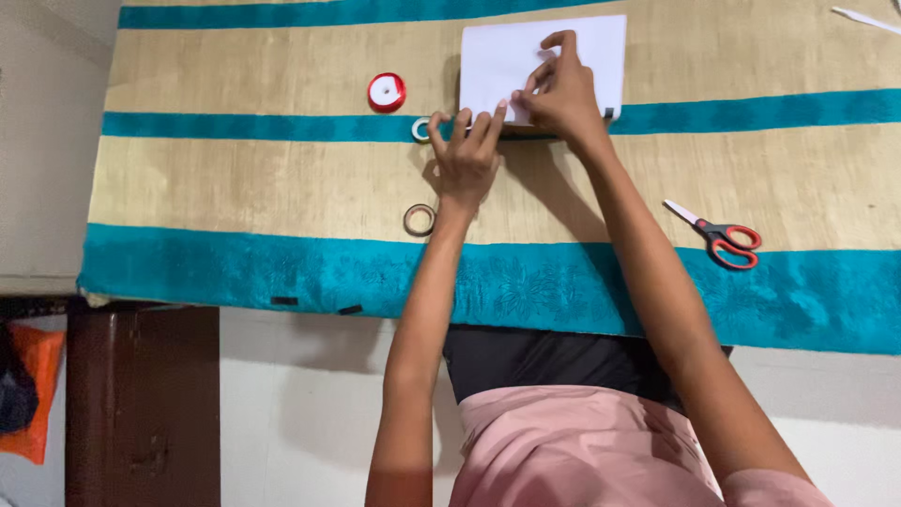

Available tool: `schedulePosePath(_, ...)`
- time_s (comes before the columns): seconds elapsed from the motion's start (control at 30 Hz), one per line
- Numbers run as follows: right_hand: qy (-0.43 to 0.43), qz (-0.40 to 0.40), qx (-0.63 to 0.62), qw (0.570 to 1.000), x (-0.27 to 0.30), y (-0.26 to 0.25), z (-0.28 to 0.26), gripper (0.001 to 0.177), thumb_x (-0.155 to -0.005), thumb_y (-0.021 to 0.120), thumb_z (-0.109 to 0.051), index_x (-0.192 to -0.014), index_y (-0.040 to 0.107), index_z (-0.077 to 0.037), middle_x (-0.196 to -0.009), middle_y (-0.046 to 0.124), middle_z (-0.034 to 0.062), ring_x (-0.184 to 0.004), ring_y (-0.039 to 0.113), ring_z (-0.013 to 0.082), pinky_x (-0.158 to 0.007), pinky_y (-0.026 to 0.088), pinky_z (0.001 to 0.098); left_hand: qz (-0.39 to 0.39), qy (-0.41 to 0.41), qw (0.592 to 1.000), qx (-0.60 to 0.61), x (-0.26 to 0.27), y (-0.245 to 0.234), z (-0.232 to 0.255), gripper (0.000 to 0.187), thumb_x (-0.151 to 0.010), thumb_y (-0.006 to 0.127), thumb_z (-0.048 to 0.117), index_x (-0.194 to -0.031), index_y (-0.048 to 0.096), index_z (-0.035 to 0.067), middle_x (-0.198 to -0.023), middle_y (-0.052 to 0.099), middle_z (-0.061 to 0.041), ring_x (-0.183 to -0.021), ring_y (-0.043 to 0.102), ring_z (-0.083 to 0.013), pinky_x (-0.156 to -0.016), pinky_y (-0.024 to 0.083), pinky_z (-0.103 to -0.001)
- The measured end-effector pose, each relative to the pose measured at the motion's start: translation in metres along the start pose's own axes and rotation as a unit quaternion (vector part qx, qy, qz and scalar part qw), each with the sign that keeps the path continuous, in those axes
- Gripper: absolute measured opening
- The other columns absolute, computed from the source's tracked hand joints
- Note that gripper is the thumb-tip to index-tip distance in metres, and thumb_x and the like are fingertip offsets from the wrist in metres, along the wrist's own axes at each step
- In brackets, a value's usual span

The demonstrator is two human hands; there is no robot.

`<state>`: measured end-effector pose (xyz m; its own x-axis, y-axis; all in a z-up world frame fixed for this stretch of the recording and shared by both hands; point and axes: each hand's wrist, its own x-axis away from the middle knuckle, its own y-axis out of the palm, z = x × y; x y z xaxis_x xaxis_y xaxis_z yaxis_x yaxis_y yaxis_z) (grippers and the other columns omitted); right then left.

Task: The person folds a white sheet of paper around a small cardboard box, secures the edges with black tape, and trims excess tape with scissors. They then cut a larger white sheet to size and prepare to wrap the box.

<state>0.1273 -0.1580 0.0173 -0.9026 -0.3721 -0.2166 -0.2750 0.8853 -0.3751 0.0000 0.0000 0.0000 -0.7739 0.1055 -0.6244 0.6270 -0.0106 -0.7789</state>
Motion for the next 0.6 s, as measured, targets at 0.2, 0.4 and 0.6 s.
schedulePosePath(0.2, -0.091, 0.023, 0.089, 0.992, 0.029, -0.027, -0.051, 0.042, -0.093, 0.080, -0.010, -0.127, 0.056, -0.006, -0.085, 0.070, 0.0087, -0.069, 0.072, 0.0151, -0.057, 0.057, 0.0304, 0.081, -0.006, 0.991, 0.104, -0.010, -0.018, -0.003, 0.048, -0.092, 0.078, 0.016, -0.138, 0.066, 0.024, -0.115, 0.059, -0.001, -0.113, 0.051, -0.0236, -0.106, 0.036, -0.054)
schedulePosePath(0.4, -0.291, 0.018, 0.333, 0.897, 0.055, -0.080, -0.049, 0.032, -0.081, 0.086, -0.016, -0.112, 0.079, -0.016, -0.106, 0.071, 0.0026, -0.098, 0.061, 0.0255, -0.084, 0.052, 0.0379, 0.032, -0.021, 0.987, 0.158, -0.019, -0.020, 0.014, 0.050, -0.087, 0.070, 0.001, -0.132, 0.071, 0.021, -0.131, 0.068, 0.002, -0.125, 0.057, -0.0248, -0.113, 0.042, -0.045)
schedulePosePath(0.6, -0.263, 0.053, 0.294, 0.917, 0.058, -0.067, -0.022, 0.021, -0.089, 0.085, -0.016, -0.110, 0.083, -0.021, -0.111, 0.072, -0.0037, -0.095, 0.058, 0.0211, -0.085, 0.048, 0.0342, 0.027, -0.068, 0.981, 0.178, -0.028, -0.020, 0.035, 0.047, -0.083, 0.070, -0.004, -0.123, 0.075, 0.020, -0.119, 0.074, 0.004, -0.116, 0.061, -0.0237, -0.107, 0.041, -0.045)
